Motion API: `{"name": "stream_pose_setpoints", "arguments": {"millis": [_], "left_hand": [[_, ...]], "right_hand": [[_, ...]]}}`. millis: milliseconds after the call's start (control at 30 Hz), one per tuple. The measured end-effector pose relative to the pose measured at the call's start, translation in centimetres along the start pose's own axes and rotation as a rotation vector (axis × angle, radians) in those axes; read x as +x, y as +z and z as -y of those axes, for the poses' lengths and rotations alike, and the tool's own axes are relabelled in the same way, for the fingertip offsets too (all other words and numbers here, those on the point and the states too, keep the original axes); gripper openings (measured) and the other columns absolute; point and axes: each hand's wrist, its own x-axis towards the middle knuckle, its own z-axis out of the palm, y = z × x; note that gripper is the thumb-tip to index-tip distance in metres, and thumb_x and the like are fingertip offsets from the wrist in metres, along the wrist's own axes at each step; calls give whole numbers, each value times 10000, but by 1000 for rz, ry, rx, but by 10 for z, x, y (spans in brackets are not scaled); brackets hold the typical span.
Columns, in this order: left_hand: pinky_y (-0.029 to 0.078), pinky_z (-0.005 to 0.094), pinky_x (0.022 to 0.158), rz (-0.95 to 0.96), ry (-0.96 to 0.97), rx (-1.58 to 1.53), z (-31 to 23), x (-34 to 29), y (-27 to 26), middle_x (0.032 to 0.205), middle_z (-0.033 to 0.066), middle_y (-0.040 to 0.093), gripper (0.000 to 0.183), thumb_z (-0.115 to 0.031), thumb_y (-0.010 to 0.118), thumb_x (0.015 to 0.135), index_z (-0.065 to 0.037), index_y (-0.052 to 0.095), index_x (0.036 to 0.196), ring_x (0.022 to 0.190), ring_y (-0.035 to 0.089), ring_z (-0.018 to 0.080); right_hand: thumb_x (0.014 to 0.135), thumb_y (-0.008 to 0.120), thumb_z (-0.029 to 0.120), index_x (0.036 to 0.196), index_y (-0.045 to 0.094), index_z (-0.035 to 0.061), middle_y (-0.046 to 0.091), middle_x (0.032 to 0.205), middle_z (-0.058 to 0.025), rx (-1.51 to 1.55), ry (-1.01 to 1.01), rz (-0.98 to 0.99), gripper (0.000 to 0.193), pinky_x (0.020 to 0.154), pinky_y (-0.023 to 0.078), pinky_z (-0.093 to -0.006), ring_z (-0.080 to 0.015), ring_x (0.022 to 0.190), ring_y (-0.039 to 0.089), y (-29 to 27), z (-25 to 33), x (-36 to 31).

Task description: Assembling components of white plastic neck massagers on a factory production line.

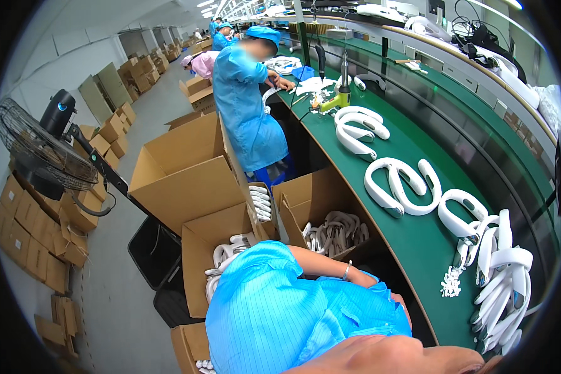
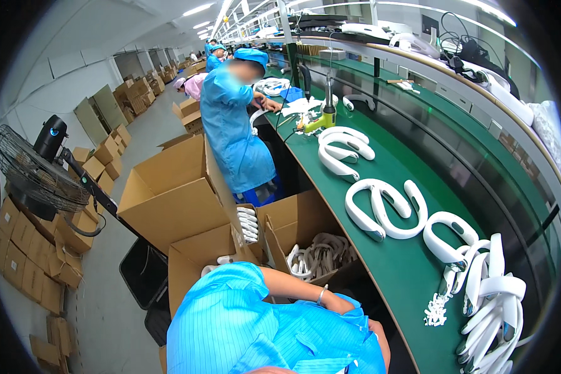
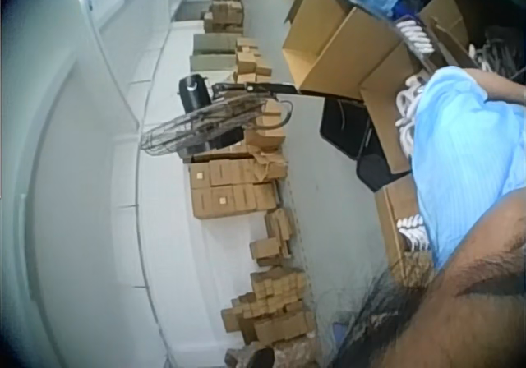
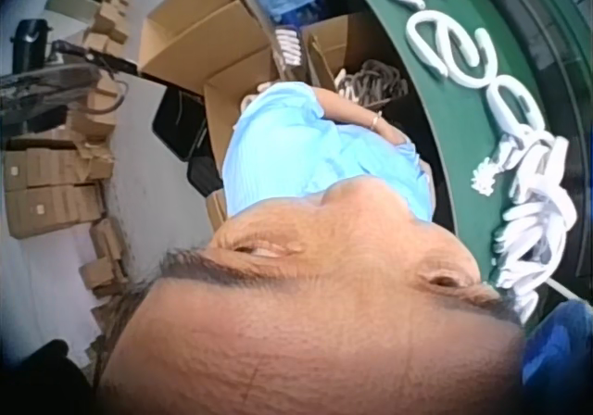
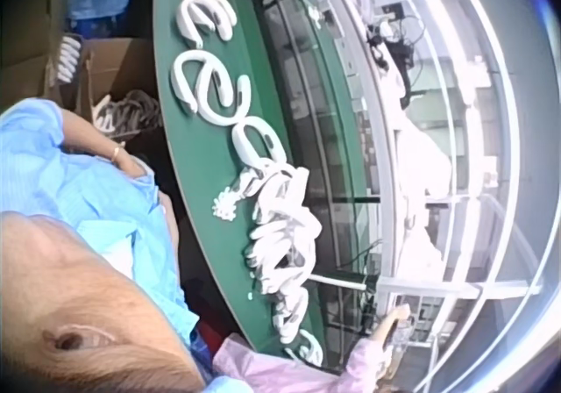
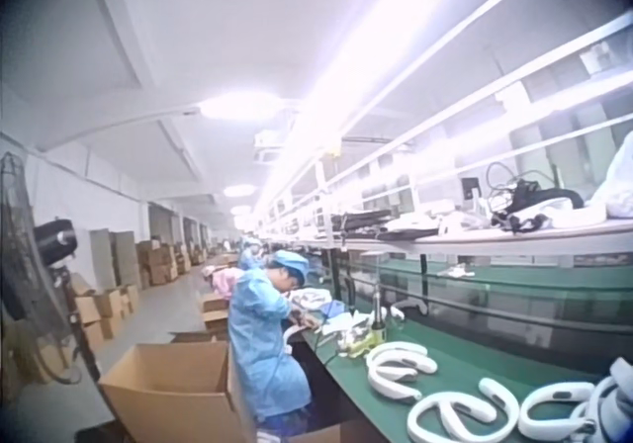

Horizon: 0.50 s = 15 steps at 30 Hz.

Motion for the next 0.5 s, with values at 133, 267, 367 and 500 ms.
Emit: {"name": "stream_pose_setpoints", "arguments": {"millis": [133, 267, 367, 500], "left_hand": [[463, 349, 764, -27, 12, -37, 2, 4, 7, 978, 136, 659, 301, -179, 654, 802, 24, 602, 1017, 867, 584, 167], [463, 349, 768, -53, 23, -50, 4, 8, 6, 986, 135, 658, 307, -182, 653, 803, 24, 600, 1025, 871, 584, 169], [463, 349, 772, -75, 37, -58, 3, 9, 4, 992, 134, 657, 312, -185, 652, 803, 23, 598, 1030, 873, 584, 170], [464, 349, 777, -113, 51, -69, 1, 9, 4, 1001, 133, 656, 319, -188, 651, 804, 22, 597, 1038, 877, 585, 171]], "right_hand": [[780, 644, 61, 937, 626, 2, 640, 861, -53, -7, 25, 14, 169, 725, 461, -273, -97, 820, 553, -7, -10, 9], [782, 644, 67, 941, 625, 2, 641, 867, -53, -9, 38, 36, 172, 729, 461, -275, -98, 825, 553, -12, -16, 20], [784, 644, 71, 944, 624, 2, 641, 871, -53, -17, 44, 51, 175, 732, 461, -276, -98, 829, 552, -16, -20, 26], [786, 645, 76, 948, 624, 2, 642, 877, -54, -25, 56, 72, 179, 736, 461, -278, -99, 834, 552, -23, -32, 31]]}}
